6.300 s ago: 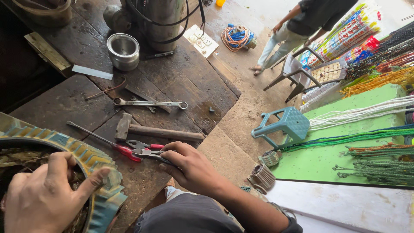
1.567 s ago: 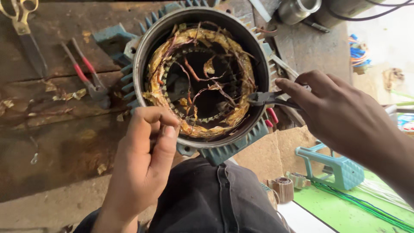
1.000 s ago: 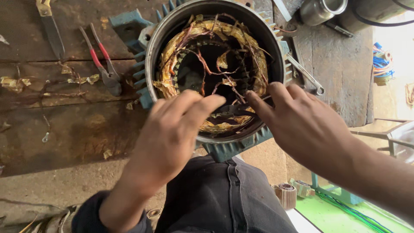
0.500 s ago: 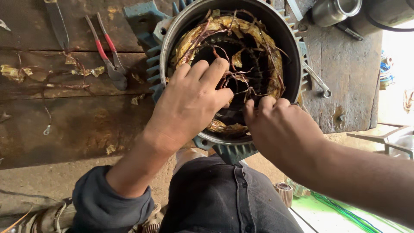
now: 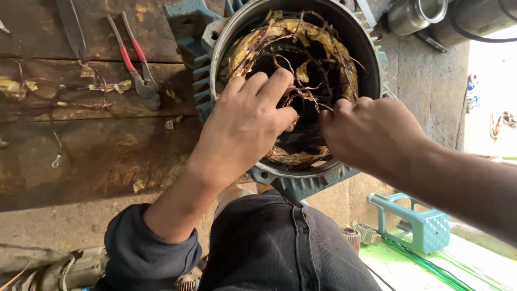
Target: The person pulls burnt copper winding wires out of an electric motor stator housing on a wooden workbench, working the coils loose by hand and with pliers, and lays the extracted copper wire on the table. They occasionally cut or separate wire pieces and gather the removed windings into a pile.
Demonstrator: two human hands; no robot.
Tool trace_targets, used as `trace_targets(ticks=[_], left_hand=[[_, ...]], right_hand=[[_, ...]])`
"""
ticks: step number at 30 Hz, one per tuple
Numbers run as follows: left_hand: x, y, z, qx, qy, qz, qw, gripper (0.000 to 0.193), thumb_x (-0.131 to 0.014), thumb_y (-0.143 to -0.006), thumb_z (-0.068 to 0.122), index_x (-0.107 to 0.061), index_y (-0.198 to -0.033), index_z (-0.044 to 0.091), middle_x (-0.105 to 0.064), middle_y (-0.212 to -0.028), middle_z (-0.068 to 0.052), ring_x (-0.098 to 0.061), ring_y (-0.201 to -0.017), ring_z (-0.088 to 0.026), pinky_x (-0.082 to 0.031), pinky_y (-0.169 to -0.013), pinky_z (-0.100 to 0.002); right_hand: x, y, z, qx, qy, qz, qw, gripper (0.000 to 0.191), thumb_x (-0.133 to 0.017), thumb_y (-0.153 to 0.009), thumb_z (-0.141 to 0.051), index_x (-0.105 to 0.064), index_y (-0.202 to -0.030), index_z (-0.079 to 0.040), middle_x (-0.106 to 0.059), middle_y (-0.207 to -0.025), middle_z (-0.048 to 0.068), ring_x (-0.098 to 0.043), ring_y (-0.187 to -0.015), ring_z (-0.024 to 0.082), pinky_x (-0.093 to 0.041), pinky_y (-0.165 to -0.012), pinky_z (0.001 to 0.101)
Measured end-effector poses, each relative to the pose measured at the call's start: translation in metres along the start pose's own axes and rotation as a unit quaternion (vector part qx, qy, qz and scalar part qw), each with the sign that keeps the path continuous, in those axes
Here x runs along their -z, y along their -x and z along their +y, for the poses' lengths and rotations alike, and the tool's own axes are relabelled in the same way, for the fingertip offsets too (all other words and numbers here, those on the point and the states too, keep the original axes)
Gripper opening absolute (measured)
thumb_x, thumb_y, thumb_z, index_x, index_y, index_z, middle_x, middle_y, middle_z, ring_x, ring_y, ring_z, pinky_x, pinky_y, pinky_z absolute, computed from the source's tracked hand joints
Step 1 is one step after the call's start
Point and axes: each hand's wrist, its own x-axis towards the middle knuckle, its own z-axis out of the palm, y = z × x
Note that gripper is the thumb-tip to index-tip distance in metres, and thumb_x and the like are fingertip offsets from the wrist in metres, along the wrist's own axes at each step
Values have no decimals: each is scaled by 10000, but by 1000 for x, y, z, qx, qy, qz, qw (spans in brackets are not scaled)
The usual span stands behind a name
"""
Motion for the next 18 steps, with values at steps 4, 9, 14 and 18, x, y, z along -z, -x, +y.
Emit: trace_targets(ticks=[4,9,14,18], left_hand=[[3,-2,1,-2,14,-8,1000,100,-730,-867,225,-716,-802,150,-562,-1163,-53,-574,-996,-223,-459,-840,-401],[6,-4,1,2,10,-20,1000,51,-715,-916,196,-731,-933,151,-565,-1183,-62,-592,-1022,-232,-457,-844,-412],[9,-6,3,20,47,-12,999,144,-719,-879,155,-745,-1019,183,-562,-1168,-66,-616,-1065,-254,-484,-938,-432],[3,-12,17,57,37,33,997,87,-725,-939,158,-740,-1014,199,-547,-1203,-128,-622,-1062,-283,-516,-951,-421]], right_hand=[[-14,-4,5,19,79,97,992,358,-540,-1051,-181,-536,-1365,-9,-677,-937,171,-701,-715,220,-614,-480,295],[-32,3,25,33,93,177,979,200,-559,-997,-186,-654,-1119,-58,-673,-848,88,-651,-669,126,-577,-509,266],[-44,44,51,-89,9,215,972,379,-594,-914,-528,-733,-1058,-205,-709,-863,-21,-642,-808,167,-587,-783,343],[-54,66,68,-181,-107,150,966,262,-553,-1046,-317,-710,-1246,-255,-727,-943,-12,-689,-835,179,-613,-718,337]])
